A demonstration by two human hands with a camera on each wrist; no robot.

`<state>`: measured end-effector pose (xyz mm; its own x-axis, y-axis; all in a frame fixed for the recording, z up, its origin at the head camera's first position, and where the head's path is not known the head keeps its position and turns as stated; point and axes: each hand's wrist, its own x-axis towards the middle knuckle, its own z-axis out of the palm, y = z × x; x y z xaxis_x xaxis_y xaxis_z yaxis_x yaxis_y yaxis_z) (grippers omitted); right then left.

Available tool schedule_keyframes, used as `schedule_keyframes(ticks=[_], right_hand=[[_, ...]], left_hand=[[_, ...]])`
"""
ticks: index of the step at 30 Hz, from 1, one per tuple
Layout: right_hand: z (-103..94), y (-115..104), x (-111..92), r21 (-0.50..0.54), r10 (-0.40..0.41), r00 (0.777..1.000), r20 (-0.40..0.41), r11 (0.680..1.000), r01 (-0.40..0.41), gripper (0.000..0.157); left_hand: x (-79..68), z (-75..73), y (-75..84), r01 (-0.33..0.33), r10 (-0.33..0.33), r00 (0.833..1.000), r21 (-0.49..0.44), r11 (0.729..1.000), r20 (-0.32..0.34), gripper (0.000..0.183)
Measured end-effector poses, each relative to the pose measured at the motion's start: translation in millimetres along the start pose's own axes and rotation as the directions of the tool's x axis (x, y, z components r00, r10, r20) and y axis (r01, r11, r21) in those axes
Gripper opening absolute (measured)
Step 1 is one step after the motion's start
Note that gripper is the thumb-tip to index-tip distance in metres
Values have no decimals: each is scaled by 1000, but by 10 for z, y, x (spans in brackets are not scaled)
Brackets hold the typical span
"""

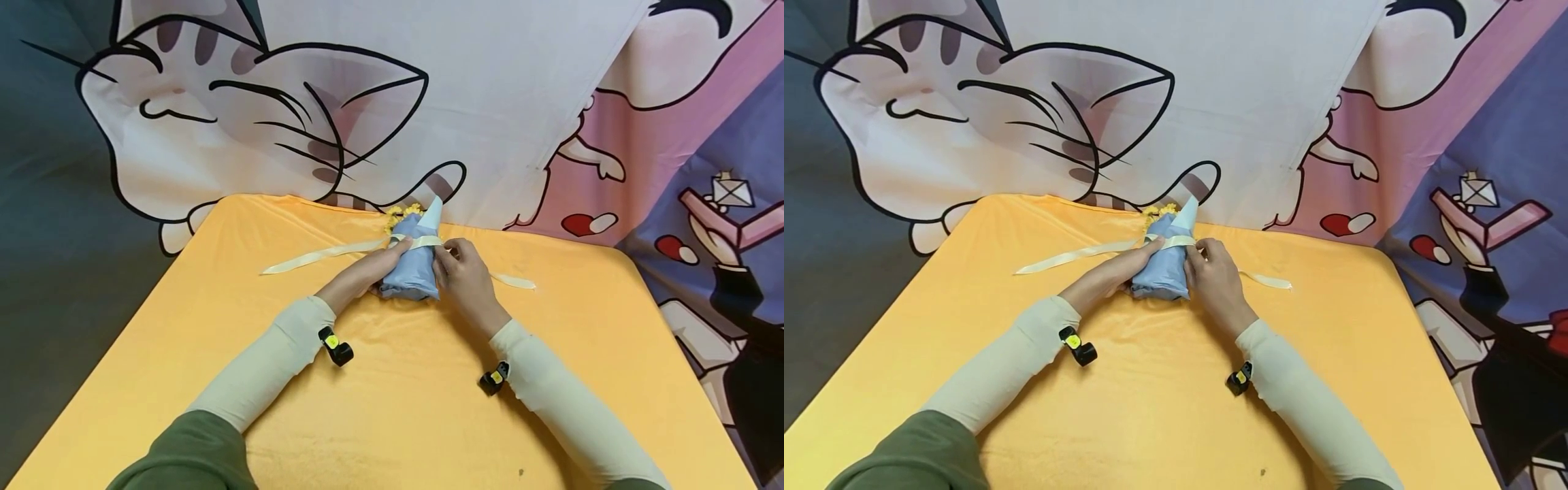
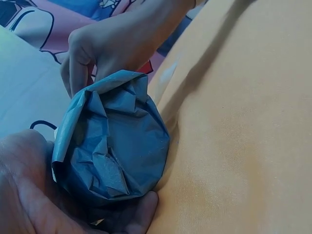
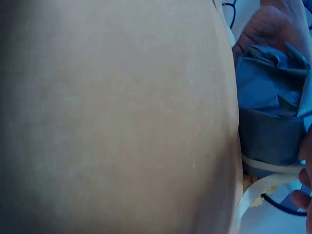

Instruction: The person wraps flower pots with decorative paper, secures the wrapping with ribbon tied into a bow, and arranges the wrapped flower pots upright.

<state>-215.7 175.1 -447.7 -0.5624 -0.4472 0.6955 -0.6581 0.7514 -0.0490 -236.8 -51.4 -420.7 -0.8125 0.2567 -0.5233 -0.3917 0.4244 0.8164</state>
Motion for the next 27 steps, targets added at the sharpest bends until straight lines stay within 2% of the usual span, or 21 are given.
schedule_keyframes(ticks=[7,10,15,22,27], right_hand=[[-73,-59,60,-181,-78,997,10,980,79,9],[-87,-65,77,-220,-91,995,27,971,95,8],[-80,-55,56,-226,-85,994,64,969,98,13],[-79,-33,37,-223,-92,993,79,969,108,15],[-83,-27,38,-196,-78,994,80,976,92,17]], left_hand=[[-18,6,12,-14,14,1000,18,1000,-12,96],[-19,15,5,-27,28,1000,11,1000,-12,96],[-21,29,-4,-50,50,999,15,999,-9,98],[-17,27,14,9,-7,999,49,999,-44,102],[-5,32,21,18,-14,998,65,998,-66,101]])
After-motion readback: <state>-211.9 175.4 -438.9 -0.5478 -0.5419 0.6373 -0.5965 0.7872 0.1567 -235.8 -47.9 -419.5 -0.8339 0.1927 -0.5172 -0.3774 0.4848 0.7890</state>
